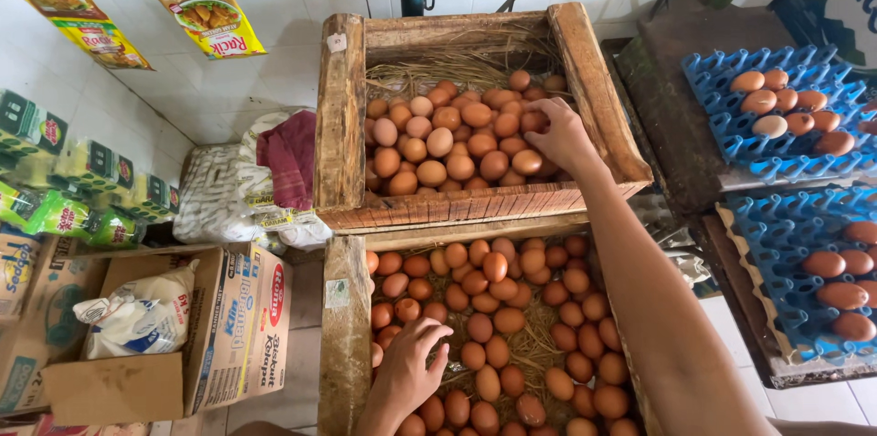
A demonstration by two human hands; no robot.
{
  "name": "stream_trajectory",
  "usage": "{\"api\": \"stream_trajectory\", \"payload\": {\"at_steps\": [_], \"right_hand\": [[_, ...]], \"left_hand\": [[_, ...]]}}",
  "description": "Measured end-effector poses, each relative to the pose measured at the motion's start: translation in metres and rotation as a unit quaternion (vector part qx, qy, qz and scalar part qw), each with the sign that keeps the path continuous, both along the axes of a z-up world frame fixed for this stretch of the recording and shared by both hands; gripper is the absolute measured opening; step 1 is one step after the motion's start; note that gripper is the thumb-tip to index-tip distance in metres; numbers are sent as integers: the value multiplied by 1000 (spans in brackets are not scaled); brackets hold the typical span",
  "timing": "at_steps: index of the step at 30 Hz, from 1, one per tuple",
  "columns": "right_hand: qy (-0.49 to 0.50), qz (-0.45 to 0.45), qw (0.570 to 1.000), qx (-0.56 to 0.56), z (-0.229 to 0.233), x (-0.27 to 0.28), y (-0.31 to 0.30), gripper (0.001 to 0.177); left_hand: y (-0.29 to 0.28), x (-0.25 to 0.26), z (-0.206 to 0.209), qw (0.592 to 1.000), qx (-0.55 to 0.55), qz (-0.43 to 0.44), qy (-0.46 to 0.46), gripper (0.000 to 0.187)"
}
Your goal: The person sorts brown eggs by hand from a lower wooden crate into an upper wooden crate. The person repeatedly picks up eggs from the lower crate and places them into the upper crate, arranging them among straw.
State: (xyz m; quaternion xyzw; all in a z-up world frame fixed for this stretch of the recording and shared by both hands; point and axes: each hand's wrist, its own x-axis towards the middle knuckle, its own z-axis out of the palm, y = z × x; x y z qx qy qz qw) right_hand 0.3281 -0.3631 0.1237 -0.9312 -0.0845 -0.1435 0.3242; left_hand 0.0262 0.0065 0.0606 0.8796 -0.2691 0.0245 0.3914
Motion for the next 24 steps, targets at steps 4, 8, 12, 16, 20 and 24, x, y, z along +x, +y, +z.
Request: {"api": "stream_trajectory", "payload": {"at_steps": [4, 8, 12, 16, 20, 24], "right_hand": [[62, -28, 997, 43, 4, -2, 1, 52], [105, -62, 992, 8, 5, -1, 1, 59], [137, -79, 987, -6, 0, 4, 0, 70], [145, -97, 985, 14, 1, 2, 0, 67], [132, -109, 985, 26, -3, 4, -3, 63], [116, -117, 986, 17, -21, 12, -14, 58]], "left_hand": [[-1, 0, 4, 1000, 2, -1, 15, 22], [-1, 0, -1, 1000, -5, -4, 22, 22], [0, 1, -3, 999, 1, -1, 35, 22], [0, 0, 0, 999, 4, 1, 36, 22], [0, 1, -3, 1000, 1, -2, 31, 21], [0, 0, -5, 999, 5, -1, 39, 22]]}}
